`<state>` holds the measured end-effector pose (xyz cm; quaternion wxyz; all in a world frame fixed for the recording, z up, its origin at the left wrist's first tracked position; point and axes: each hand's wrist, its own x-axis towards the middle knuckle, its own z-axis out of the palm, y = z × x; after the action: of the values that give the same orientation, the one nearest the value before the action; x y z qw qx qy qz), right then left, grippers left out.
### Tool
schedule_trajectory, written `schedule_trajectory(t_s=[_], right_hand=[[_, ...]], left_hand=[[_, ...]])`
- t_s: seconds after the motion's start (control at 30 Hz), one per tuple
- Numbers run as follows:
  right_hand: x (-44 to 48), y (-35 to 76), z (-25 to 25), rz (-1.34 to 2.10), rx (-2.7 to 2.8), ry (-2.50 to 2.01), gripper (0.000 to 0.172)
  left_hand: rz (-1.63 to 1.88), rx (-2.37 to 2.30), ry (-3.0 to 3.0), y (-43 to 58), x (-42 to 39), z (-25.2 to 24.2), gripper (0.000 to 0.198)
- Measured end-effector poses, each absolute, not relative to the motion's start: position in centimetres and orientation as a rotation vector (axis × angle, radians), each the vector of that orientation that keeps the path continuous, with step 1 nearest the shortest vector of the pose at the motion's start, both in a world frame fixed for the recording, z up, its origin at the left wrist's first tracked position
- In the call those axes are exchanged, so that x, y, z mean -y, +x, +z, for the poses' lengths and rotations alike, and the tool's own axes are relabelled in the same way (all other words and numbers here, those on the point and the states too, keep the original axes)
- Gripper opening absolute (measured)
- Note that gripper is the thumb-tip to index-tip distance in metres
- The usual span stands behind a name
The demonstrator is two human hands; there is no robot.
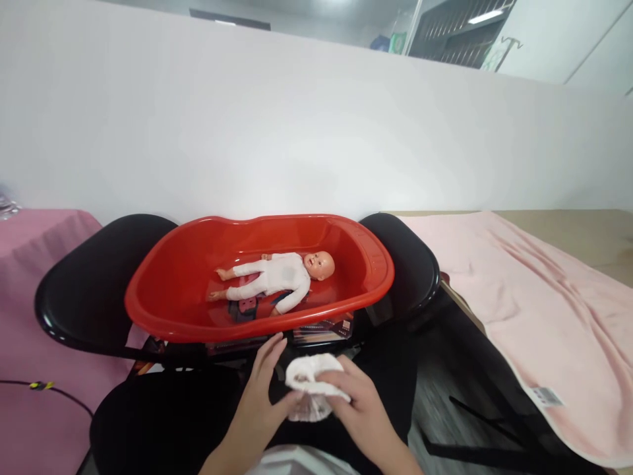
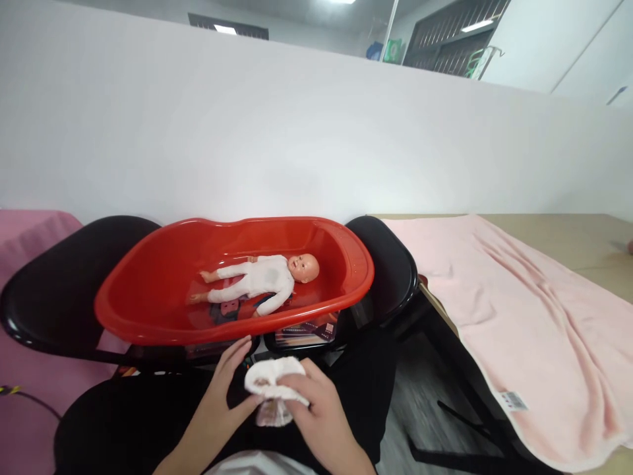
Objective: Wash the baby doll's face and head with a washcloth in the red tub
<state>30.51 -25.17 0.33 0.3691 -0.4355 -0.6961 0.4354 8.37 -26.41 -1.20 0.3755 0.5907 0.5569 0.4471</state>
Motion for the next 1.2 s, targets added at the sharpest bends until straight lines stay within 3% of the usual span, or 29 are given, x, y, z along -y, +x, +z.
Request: schedule_trajectory(t_s=[0.07, 0.2, 0.6, 0.9, 1.1, 1.2], right_hand=[[25.5, 30.1, 1.5, 0.987, 1.988, -1.052, 0.023], [25.6, 30.1, 1.8, 0.887, 2.075, -1.054, 0.019], [25.5, 30.9, 1.1, 1.157, 1.767, -1.138, 0.025], [25.4, 30.6, 1.3, 1.085, 1.785, -1.164, 0.026], [25.3, 30.2, 0.5, 1.215, 1.603, -1.192, 0.031], [25.4, 29.9, 0.1, 1.269, 1.447, -1.255, 0.023]], left_hand=[[1.158, -1.283, 1.588, 9.0, 26.0, -0.7, 0.055], [1.077, -1.108, 1.612, 10.0, 26.2, 0.6, 0.012], [1.115, -1.213, 1.360, 9.1, 27.4, 1.2, 0.009], [1.215, -1.310, 1.314, 10.0, 27.2, 1.0, 0.012], [1.250, -1.322, 1.315, 10.6, 27.1, 1.3, 0.009], [1.284, -1.305, 1.257, 10.7, 27.2, 0.9, 0.008]])
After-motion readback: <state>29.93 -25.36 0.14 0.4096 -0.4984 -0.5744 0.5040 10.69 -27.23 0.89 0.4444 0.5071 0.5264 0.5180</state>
